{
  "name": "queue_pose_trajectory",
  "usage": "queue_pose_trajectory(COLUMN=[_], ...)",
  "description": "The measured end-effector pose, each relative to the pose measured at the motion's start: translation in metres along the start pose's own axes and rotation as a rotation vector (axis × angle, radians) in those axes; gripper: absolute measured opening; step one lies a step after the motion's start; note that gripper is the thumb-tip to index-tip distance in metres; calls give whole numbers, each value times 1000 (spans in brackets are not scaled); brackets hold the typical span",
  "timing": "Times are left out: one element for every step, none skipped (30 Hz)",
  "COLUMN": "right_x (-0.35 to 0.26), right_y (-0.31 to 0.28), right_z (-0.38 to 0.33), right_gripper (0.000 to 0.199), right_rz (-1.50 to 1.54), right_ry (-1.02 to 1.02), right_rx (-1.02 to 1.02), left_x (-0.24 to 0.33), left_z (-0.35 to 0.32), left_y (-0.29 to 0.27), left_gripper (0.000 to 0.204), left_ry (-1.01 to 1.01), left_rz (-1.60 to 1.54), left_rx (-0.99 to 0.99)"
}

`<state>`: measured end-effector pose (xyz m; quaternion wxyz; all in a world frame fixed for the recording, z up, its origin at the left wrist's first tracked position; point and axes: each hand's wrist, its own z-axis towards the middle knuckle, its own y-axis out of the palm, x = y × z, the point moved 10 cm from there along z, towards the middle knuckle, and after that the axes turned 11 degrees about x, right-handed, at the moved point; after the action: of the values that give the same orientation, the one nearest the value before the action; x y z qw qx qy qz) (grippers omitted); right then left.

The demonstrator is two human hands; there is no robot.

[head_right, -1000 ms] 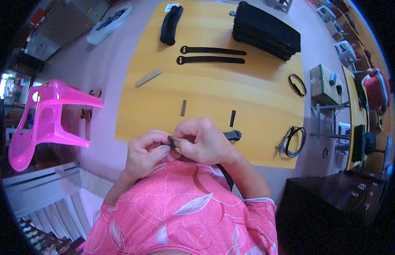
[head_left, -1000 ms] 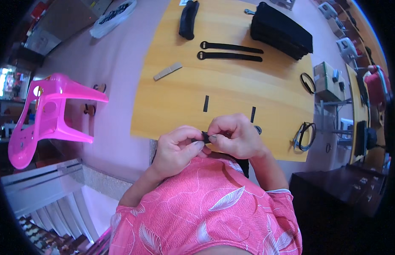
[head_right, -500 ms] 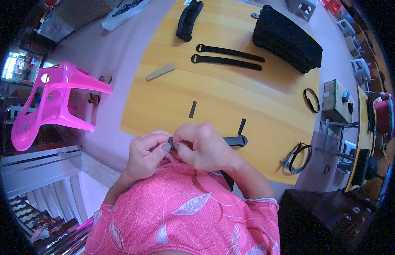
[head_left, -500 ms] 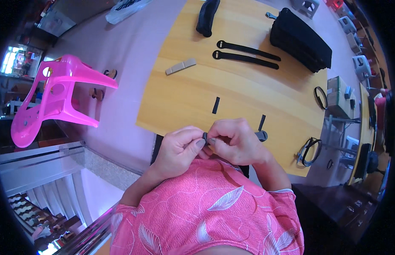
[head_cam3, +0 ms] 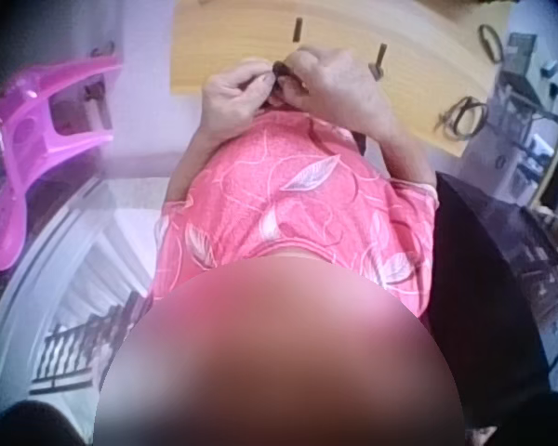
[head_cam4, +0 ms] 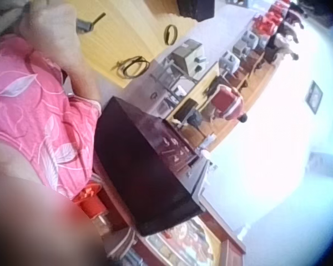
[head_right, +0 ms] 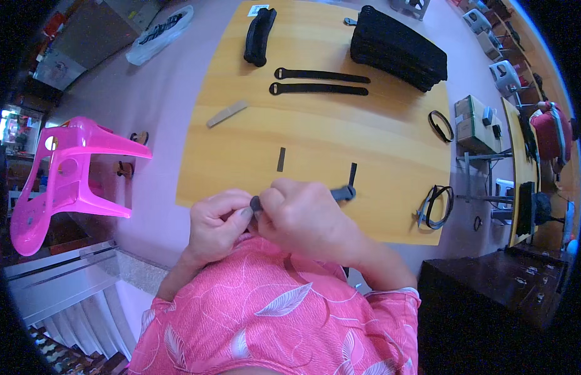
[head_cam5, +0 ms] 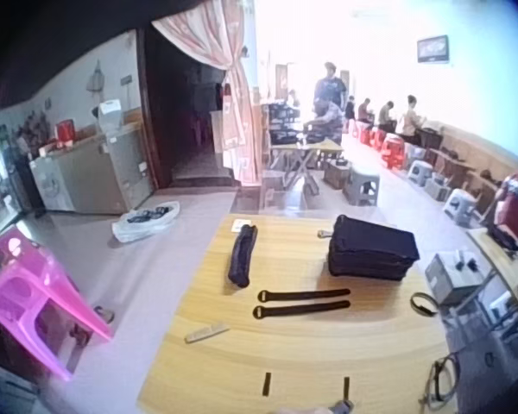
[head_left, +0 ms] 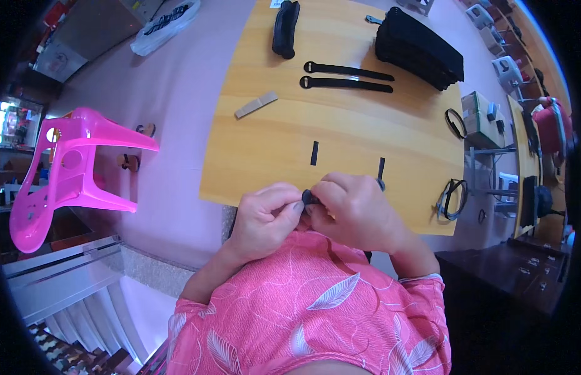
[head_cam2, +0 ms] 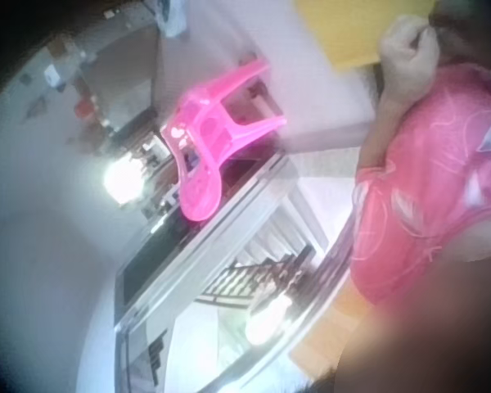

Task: Inspecting and organizing various black equipment straps and textile components on a desk.

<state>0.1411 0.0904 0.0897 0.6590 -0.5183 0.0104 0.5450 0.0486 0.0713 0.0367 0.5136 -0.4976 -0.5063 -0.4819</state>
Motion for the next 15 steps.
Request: queue_pose_trajectory(right_x=[-6,-18,-29,-34,-41,-48,-54,-60,-65,-71,-76,-79,-78,-74,-70], right_y=[2,6,9,10,15,20,21,29,36,35,33,32,34,37,39], right_z=[3,6,9,12,15,16,17,16,14,16,21,24,25,27,29], right_gripper=[12,14,15,15,16,16,16,14,14,14,13,13,13,12,11], right_rz=[-6,-66,-125,-130,-135,-141,-143,-206,-271,-273,-261,-251,-259,-211,-164], right_ry=[-2,-72,-143,-151,-188,-225,-235,-271,-307,-312,-294,-274,-273,-239,-203], right_rx=[-3,-12,-22,-28,-83,-138,-146,-215,-285,-290,-273,-256,-258,-247,-235], left_x=[3,8,9,14,18,20,25,30,31,33,34,37,39,40,39], left_z=[-1,-3,-6,-9,-12,-14,-17,-21,-23,-24,-25,-26,-25,-23,-22], left_y=[-7,-14,-18,-25,-31,-36,-39,-43,-47,-49,-52,-56,-56,-55,-56], left_gripper=[10,9,9,9,9,9,9,10,10,9,9,9,9,9,9], left_ry=[69,138,142,186,230,235,280,324,328,324,321,322,325,327,331], left_rz=[7,14,8,36,64,58,88,118,114,138,161,156,187,217,209], left_rx=[45,92,97,128,161,171,177,184,194,195,194,196,167,135,128])
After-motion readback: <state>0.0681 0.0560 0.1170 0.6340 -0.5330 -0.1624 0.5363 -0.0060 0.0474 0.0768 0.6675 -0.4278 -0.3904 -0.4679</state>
